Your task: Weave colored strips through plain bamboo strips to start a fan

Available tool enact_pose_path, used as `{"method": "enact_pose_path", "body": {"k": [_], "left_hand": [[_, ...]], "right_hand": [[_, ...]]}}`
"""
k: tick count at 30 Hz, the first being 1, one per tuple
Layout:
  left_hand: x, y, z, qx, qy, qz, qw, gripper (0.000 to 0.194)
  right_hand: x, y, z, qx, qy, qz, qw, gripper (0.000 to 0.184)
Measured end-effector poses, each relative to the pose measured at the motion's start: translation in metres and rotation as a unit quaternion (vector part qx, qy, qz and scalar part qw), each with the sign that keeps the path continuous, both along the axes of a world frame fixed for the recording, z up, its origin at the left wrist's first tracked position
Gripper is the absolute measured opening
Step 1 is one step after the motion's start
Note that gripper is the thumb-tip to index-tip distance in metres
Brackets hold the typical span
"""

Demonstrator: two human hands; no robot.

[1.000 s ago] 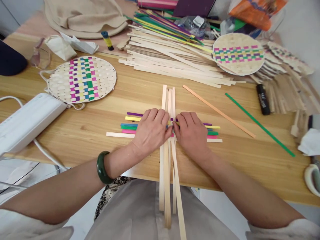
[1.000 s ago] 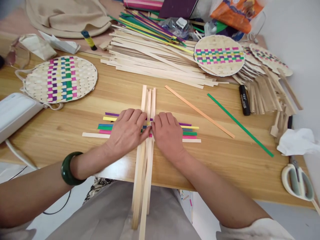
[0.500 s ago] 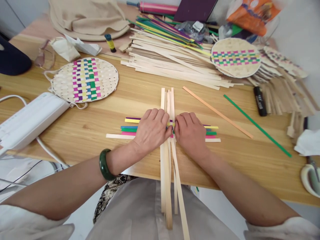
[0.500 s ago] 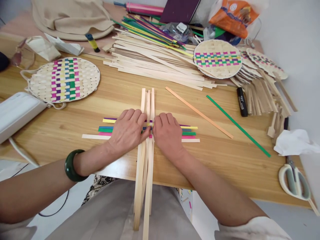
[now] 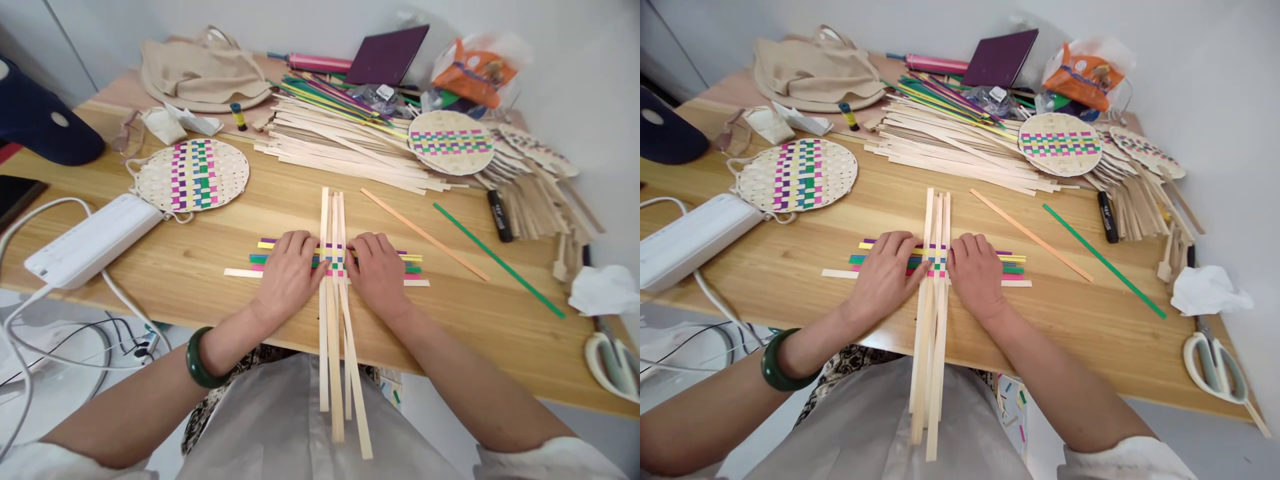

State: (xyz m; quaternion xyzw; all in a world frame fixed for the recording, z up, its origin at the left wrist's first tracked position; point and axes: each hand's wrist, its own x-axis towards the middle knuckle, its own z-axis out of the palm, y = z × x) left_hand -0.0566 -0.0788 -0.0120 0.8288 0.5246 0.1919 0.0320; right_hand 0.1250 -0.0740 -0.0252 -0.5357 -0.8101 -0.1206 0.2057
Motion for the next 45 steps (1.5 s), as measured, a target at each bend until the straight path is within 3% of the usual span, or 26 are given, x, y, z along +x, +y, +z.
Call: {"method": "enact_pose_path", "body": {"k": [8,18,37,45], "left_hand": [[0.004,0.003,-0.003,0.012,0.060,0.005,0.998,0.041],[0.012,0.002,-0.003,0.040,0.108,0.024,0.993,0.025],[0.012,0.000,-0.004,0.054,0.119,0.029,0.991,0.021],[0.012,0.000,-0.002,0.021,0.102,0.020,0.994,0.026]], "right_hand": [[-0.001,0.002,-0.003,-0.025,-0.013,0.007,1.000,0.018],[-0.003,0.004,-0.006,-0.005,-0.031,0.028,0.999,0.023],[-0.004,0.005,-0.006,0.017,-0.036,0.034,0.999,0.026],[-0.005,0.004,-0.002,-0.043,-0.016,0.026,0.999,0.028]]}}
